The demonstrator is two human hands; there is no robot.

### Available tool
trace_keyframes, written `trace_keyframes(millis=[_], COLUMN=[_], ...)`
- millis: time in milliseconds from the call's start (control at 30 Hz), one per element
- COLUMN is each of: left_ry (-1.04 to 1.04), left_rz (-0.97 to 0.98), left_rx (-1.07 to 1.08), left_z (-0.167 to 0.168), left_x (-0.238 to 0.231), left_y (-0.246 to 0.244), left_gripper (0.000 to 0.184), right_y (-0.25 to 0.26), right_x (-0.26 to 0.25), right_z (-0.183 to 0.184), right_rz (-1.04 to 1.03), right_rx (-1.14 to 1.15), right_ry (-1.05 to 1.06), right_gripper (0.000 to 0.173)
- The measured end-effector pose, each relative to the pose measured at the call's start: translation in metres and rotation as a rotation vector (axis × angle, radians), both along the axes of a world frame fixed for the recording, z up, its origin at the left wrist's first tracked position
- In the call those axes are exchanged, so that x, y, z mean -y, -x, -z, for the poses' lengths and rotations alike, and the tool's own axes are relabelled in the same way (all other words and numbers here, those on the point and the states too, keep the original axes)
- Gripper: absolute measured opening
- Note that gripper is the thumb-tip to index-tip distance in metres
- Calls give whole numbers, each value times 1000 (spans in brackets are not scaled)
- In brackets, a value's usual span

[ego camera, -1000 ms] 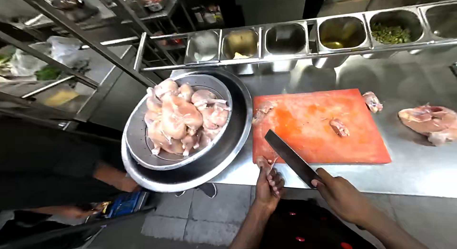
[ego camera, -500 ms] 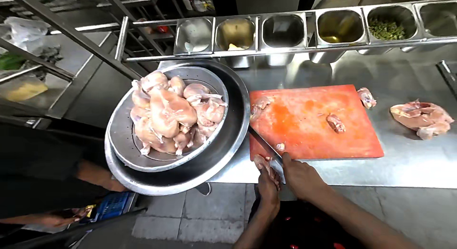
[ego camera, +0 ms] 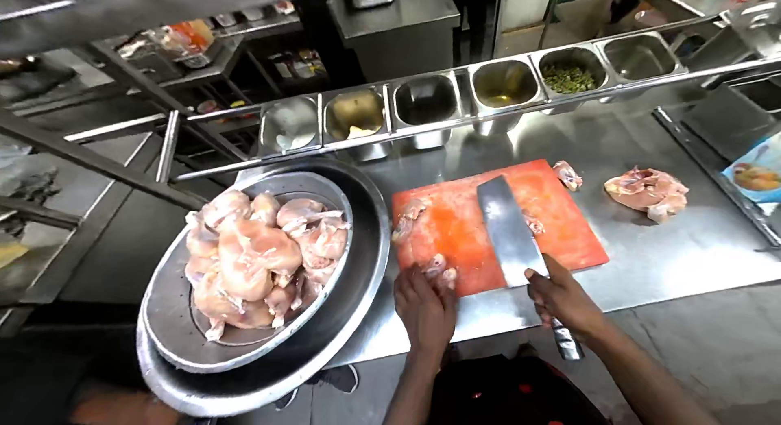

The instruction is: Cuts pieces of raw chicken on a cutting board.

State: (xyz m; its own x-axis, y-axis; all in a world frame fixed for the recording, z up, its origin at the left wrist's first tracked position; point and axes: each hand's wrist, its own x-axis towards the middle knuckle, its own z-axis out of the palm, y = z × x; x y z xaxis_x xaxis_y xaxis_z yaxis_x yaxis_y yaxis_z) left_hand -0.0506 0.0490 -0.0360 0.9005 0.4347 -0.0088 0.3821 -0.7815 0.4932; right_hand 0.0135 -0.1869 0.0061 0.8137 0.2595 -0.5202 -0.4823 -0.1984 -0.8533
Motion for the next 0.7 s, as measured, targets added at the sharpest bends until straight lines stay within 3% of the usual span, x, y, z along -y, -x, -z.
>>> trace_keyframes(millis=[67, 200, 367, 433, 467, 600, 633, 700], left_ry=[-190, -377, -496, -495, -470, -315, -347, -415], left_rz=[146, 368, 142, 177, 291, 953, 1026, 962], left_rx=[42, 30, 80, 133, 160, 225, 160, 60], left_z=[14, 41, 24, 13, 9, 29, 31, 30], left_x=[7, -9, -49, -22, 4, 116, 129, 124], left_y=[-23, -64, -114, -134, -143, -184, -194, -210], left_gripper=[82, 43, 34, 34, 37, 48, 47, 45], right_y=[8, 43, 89, 103, 108, 117, 118, 122], right_x=[29, 85, 140, 153, 158, 170, 172, 179], right_z=[2, 18, 27, 28, 28, 33, 32, 30], right_rz=[125, 283, 414, 489, 525, 600, 603, 595], right_rx=[48, 120, 175, 156, 145, 135, 137, 156], right_ry=[-14, 6, 107, 150, 156, 141, 144, 182], right_gripper=[21, 23, 37, 39, 39, 40, 41, 45])
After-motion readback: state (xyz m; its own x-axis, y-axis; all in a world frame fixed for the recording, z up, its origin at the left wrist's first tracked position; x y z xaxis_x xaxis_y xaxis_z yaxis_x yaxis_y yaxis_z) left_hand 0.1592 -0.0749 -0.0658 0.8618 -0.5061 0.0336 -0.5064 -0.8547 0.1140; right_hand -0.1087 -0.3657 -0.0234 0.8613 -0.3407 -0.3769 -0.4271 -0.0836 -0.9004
